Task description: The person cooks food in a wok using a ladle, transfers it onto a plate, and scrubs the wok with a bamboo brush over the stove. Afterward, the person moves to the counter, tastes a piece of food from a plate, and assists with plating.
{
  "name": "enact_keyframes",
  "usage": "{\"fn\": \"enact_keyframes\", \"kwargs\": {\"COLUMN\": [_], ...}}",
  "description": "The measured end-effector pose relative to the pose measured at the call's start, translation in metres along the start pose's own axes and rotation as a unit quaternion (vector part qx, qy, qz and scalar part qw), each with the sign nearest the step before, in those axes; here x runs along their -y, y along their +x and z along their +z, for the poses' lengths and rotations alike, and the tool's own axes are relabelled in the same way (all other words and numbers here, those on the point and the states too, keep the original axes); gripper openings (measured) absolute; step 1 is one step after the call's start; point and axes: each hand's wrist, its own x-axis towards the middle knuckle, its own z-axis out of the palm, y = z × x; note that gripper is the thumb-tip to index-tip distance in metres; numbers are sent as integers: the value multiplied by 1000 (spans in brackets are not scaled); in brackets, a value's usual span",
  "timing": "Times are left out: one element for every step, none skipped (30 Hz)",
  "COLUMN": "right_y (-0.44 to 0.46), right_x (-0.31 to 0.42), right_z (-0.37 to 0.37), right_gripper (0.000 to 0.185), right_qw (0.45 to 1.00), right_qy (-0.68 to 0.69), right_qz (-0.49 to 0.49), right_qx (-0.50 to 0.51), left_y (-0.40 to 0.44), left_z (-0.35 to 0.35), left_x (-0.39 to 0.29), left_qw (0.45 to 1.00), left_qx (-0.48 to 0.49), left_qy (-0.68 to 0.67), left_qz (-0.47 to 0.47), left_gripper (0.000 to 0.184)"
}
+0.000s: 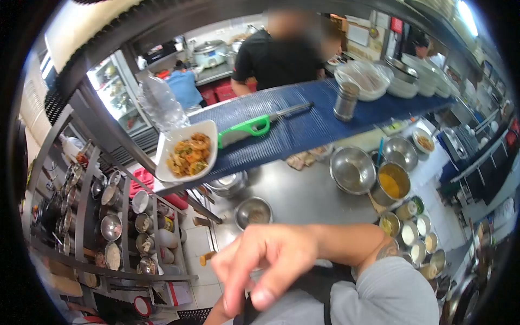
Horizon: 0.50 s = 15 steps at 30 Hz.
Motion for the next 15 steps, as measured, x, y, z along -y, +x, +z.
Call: {"fn": "enact_keyframes", "kwargs": {"right_y": [-15, -29, -47, -63, -75, -85, -93, -99, -103, -105, -105, -103, -96, -87, -77], "right_x": [-14, -27, -45, -62, -78, -87, -94, -97, -98, -99, -96, -97, -95, -93, -93], "right_z": [-1, -1, 0, 1, 8, 18, 28, 37, 46, 56, 62, 72, 85, 96, 107], "right_gripper": [35, 38, 39, 41, 41, 40, 39, 38, 39, 39, 40, 40, 40, 41, 41], "right_qw": [998, 992, 983, 979, 972, 966, 959, 952, 950, 950, 951, 952, 953, 956, 962], "right_qy": [-2, 16, 17, 10, 39, 24, 6, -15, -38, -48, -62, -67, -54, -65, -80], "right_qz": [24, 38, 63, 70, 68, 89, 110, 131, 138, 136, 134, 132, 116, 96, 74], "right_qx": [-64, -119, -169, -191, -222, -243, -262, -278, -278, -277, -271, -267, -276, -268, -252], "left_y": [0, 0, -2, -1, 0, 0, -2, -1, -1, 0, 4, 1, -3, -2, -1], "left_z": [10, 19, 22, 3, 2, 3, 2, 0, -3, -7, -10, -16, -14, -11, -16], "left_x": [5, 12, 15, 4, 2, 2, 0, -2, -2, -2, -4, -2, 2, 8, 13], "left_qw": [1000, 1000, 999, 999, 999, 999, 999, 999, 999, 998, 997, 996, 996, 996, 990], "left_qx": [11, 19, 27, 32, 31, 28, 31, 30, 28, 46, 59, 78, 73, 68, 82], "left_qy": [-13, -25, -35, -8, 2, 14, 5, -3, -11, -18, -26, -30, -43, -56, -110], "left_qz": [2, 0, -5, -10, -19, -27, -28, -30, -31, -30, -30, -34, -30, -29, -32], "left_gripper": [31, 31, 31, 32, 33, 33, 34, 35, 36, 37, 38, 39, 39, 40, 39]}}
